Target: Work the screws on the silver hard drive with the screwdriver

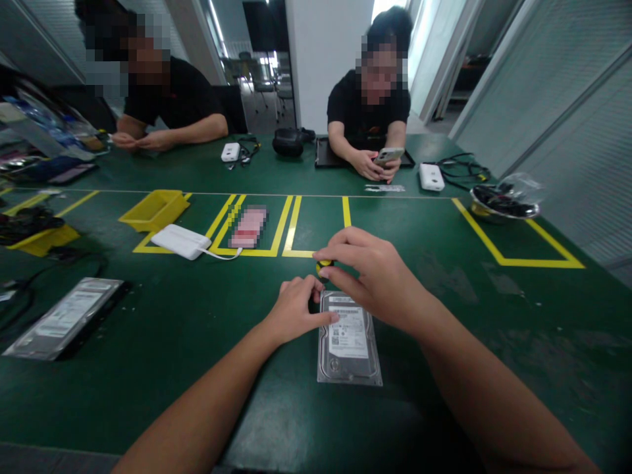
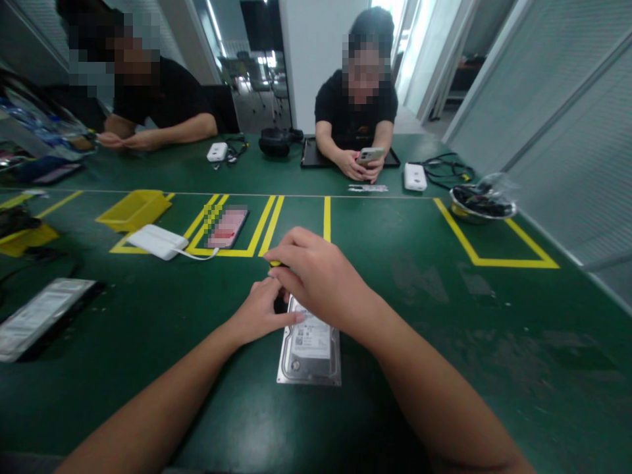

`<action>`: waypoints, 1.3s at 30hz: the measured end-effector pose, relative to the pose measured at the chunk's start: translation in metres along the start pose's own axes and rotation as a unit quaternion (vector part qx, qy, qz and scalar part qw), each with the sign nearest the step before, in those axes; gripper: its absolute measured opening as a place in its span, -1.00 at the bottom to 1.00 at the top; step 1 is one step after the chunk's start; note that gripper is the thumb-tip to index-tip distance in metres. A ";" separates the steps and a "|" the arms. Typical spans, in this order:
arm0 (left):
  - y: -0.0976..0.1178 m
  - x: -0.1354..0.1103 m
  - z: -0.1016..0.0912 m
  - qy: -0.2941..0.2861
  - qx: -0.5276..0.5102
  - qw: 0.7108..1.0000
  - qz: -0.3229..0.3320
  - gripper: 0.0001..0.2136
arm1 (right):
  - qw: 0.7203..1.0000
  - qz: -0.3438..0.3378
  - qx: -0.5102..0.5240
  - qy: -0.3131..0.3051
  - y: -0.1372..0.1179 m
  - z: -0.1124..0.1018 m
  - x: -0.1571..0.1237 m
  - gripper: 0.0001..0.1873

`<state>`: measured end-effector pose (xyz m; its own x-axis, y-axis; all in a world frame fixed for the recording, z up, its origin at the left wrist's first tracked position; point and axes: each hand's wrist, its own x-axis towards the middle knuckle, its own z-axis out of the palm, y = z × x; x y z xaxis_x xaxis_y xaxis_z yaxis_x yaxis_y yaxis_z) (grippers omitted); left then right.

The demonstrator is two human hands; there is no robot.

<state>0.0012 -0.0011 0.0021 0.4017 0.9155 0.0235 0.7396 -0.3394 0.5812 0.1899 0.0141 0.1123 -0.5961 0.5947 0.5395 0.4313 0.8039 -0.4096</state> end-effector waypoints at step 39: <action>-0.002 -0.001 -0.004 0.008 -0.036 0.999 0.008 -0.61 | 1.000 0.000 0.022 0.010 0.000 -0.009 0.000 -0.68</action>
<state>-0.0029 0.0001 0.0040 0.4047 0.9133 0.0462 0.6918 -0.3389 0.6376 0.1965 0.0143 0.1190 -0.5821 0.5955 0.5536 0.4011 0.8026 -0.4416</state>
